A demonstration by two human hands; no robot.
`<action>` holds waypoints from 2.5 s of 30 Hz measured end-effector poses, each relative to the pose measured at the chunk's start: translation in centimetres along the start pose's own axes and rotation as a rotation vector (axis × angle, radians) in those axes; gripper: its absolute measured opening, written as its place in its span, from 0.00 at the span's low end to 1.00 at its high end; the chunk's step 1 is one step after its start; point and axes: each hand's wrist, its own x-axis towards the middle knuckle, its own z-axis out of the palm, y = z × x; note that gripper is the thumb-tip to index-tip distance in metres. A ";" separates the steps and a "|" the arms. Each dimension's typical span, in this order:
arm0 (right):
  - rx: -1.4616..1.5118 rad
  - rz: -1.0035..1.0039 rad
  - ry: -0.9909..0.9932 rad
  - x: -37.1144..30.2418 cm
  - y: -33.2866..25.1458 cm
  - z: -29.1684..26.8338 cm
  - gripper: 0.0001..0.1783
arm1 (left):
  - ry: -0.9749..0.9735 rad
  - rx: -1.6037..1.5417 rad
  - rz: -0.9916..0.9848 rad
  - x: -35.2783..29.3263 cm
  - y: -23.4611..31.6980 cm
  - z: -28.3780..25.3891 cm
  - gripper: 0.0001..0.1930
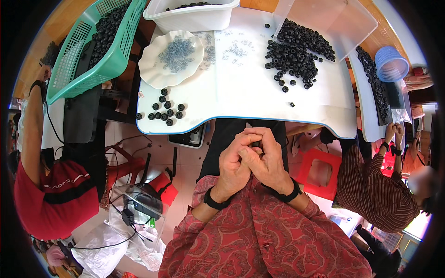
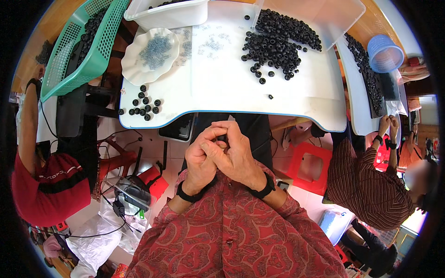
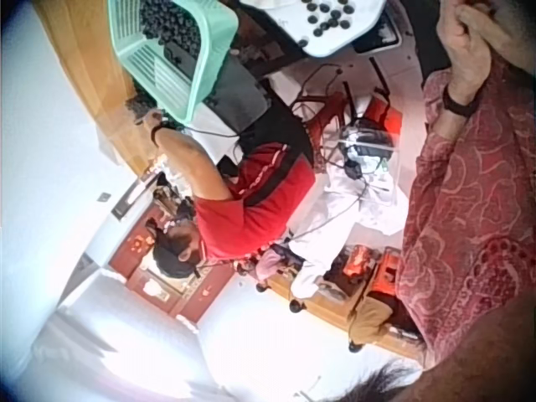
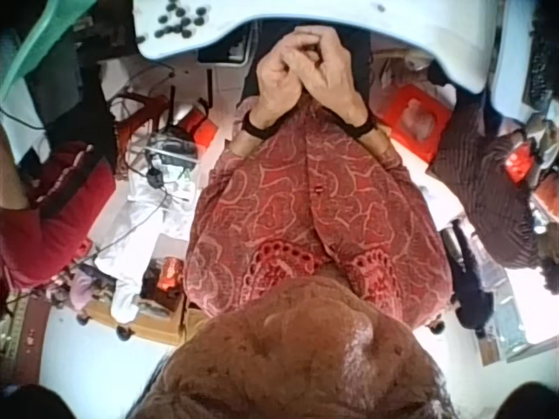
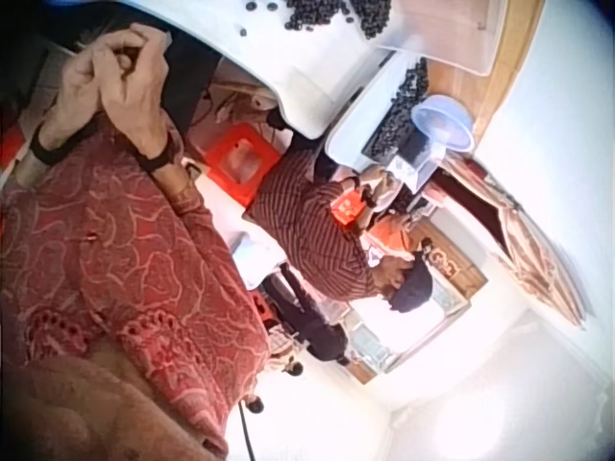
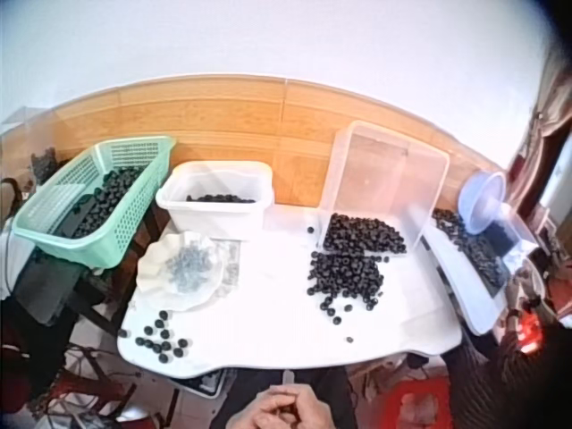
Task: Assembling small black components onto white cylindrical bases at a manufacturing workbench.
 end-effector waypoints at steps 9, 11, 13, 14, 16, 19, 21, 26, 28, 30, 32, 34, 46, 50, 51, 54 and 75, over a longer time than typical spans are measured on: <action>-0.016 0.013 0.045 0.1 2.2 0.8 0.21 | 0.027 -0.072 -0.065 0.1 -1.1 -0.2 0.09; -0.034 0.015 0.012 0.3 1.5 0.2 0.21 | 0.014 -0.099 -0.075 0.3 -0.6 -0.1 0.10; 0.024 0.024 -0.001 0.3 1.5 -0.1 0.22 | 0.003 -0.094 -0.132 0.6 0.0 -0.1 0.10; 0.084 0.035 -0.015 0.3 1.5 -0.3 0.23 | 0.005 -0.092 -0.131 0.6 -0.2 -0.1 0.10; 0.354 0.174 -0.030 -0.3 2.0 -0.6 0.24 | 0.034 -0.110 -0.090 0.6 -0.7 -0.1 0.11; 0.683 0.293 -0.064 -0.6 2.4 -1.1 0.27 | 0.009 -0.264 -0.179 0.7 -0.5 0.0 0.12; 0.550 0.210 0.072 -0.3 1.7 -0.6 0.23 | 0.011 -0.286 -0.167 0.6 -0.7 -0.3 0.13; 0.443 0.134 0.023 -0.6 2.0 -1.5 0.11 | 0.038 -0.253 -0.125 0.6 -0.8 -0.4 0.14; 0.442 0.148 0.079 -0.7 1.6 -1.2 0.07 | 0.038 -0.262 -0.131 0.4 -0.7 -0.4 0.15; 0.416 0.137 0.090 -0.8 1.4 -1.4 0.07 | 0.026 -0.229 -0.126 0.5 -0.3 -0.1 0.16; 0.391 0.125 0.099 -0.8 1.4 -1.5 0.08 | 0.015 -0.194 -0.119 0.6 0.0 0.0 0.17; 0.353 0.115 0.116 -0.8 1.4 -1.6 0.08 | -0.003 -0.179 -0.092 0.6 0.1 0.2 0.19; 0.468 0.109 0.117 -1.2 1.4 -2.0 0.09 | -0.028 -0.078 -0.050 0.5 0.7 0.1 0.18; 0.380 0.074 0.082 -1.4 1.6 -2.7 0.06 | -0.052 -0.085 -0.097 0.4 0.4 0.1 0.16; 0.380 0.064 0.082 -1.5 1.9 -2.7 0.06 | -0.054 -0.082 -0.087 0.4 0.5 0.1 0.16; 0.538 0.083 0.092 -1.6 2.3 -2.9 0.04 | -0.121 -0.182 -0.185 0.7 0.8 -0.2 0.15; 0.313 0.109 0.234 -0.9 3.1 -1.8 0.07 | 0.055 -0.384 -0.354 4.0 0.3 -1.7 0.14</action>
